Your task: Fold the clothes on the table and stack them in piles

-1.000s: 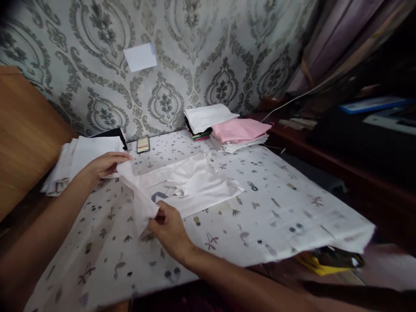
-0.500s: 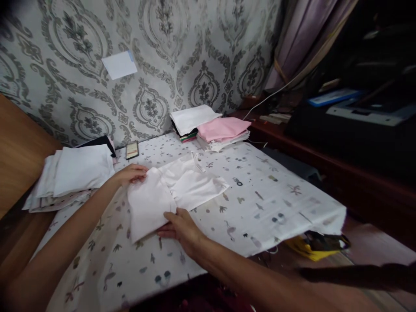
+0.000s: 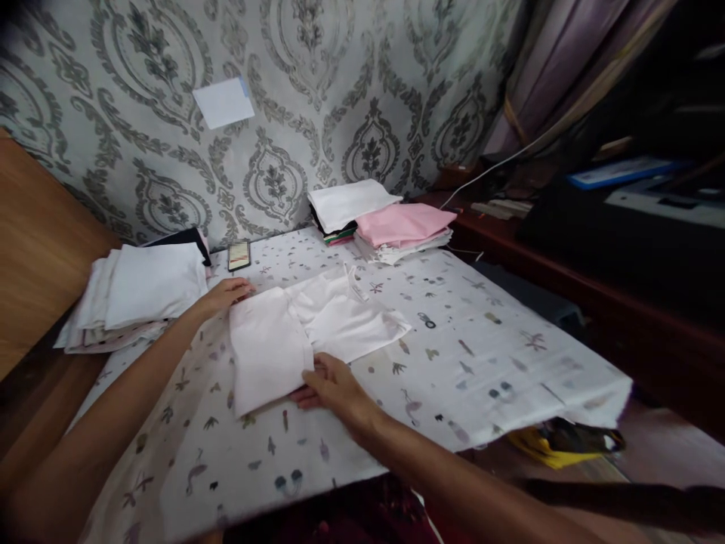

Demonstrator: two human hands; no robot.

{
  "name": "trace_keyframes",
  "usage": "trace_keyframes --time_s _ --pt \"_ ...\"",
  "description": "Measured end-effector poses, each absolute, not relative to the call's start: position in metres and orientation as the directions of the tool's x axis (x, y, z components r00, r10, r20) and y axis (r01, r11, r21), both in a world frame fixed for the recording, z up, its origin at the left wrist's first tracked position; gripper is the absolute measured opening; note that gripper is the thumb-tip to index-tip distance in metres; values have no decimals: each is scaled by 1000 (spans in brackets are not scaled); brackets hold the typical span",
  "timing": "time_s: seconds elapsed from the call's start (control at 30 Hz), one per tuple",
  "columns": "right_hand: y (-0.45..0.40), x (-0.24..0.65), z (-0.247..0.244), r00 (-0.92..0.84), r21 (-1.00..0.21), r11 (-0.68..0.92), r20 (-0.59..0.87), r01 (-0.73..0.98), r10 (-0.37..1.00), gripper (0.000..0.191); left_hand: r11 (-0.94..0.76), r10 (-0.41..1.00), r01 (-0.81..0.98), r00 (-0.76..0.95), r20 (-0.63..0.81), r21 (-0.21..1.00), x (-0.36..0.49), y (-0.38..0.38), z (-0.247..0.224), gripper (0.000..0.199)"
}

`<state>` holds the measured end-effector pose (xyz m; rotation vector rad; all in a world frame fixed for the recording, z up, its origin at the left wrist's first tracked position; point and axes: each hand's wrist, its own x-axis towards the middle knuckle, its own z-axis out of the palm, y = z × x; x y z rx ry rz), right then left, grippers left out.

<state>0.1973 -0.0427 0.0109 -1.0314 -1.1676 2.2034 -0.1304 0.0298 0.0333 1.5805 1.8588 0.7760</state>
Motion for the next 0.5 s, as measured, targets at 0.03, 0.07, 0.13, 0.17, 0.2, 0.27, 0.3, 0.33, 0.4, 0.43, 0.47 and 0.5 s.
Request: trace_keyframes --time_s 0.03,0.07,0.13,0.17,0.2,0.27,0.3,0.33,0.4,0.43,0.47,0.5 --pt "-41 199 9 -623 -844 -536 -405 -27 669 24 134 989 657 -134 -60 742 -136 24 35 36" --pt "-40 200 8 -623 -849 -527 -400 -24 673 26 136 989 658 -130 -67 741 -141 19 35 37" --pt "-38 201 5 -630 -862 -507 -385 -15 674 28 135 990 663 -113 -80 737 -149 10 36 36" --pt "-38 200 4 -634 -871 -491 -375 -9 676 28 131 991 666 -100 -86 735 -151 6 35 35" --pt "-37 200 3 -638 -880 -476 -368 3 677 28 128 992 669 -88 -93 732 -153 3 34 34" --pt "-36 200 2 -639 -895 -444 -364 40 677 28 122 992 679 -69 -103 724 -155 -1 32 30" --pt "-36 201 2 -637 -905 -420 -365 72 679 29 119 993 683 -64 -103 720 -156 -2 30 29" --pt "-35 203 3 -625 -921 -372 -358 115 693 30 116 993 687 -62 -100 717 -157 -2 29 27" --pt "-36 208 6 -565 -955 -167 -280 244 776 37 107 994 692 -62 -89 714 -159 -2 26 25" --pt "-38 210 7 -525 -946 -19 -196 324 828 42 103 995 692 -62 -84 715 -161 -2 24 25" --pt "-41 210 9 -504 -908 140 -87 395 859 44 100 995 690 -61 -80 717 -162 -2 22 25" --pt "-45 209 11 -518 -849 298 33 436 855 43 97 995 688 -62 -75 719 -163 -2 21 24"
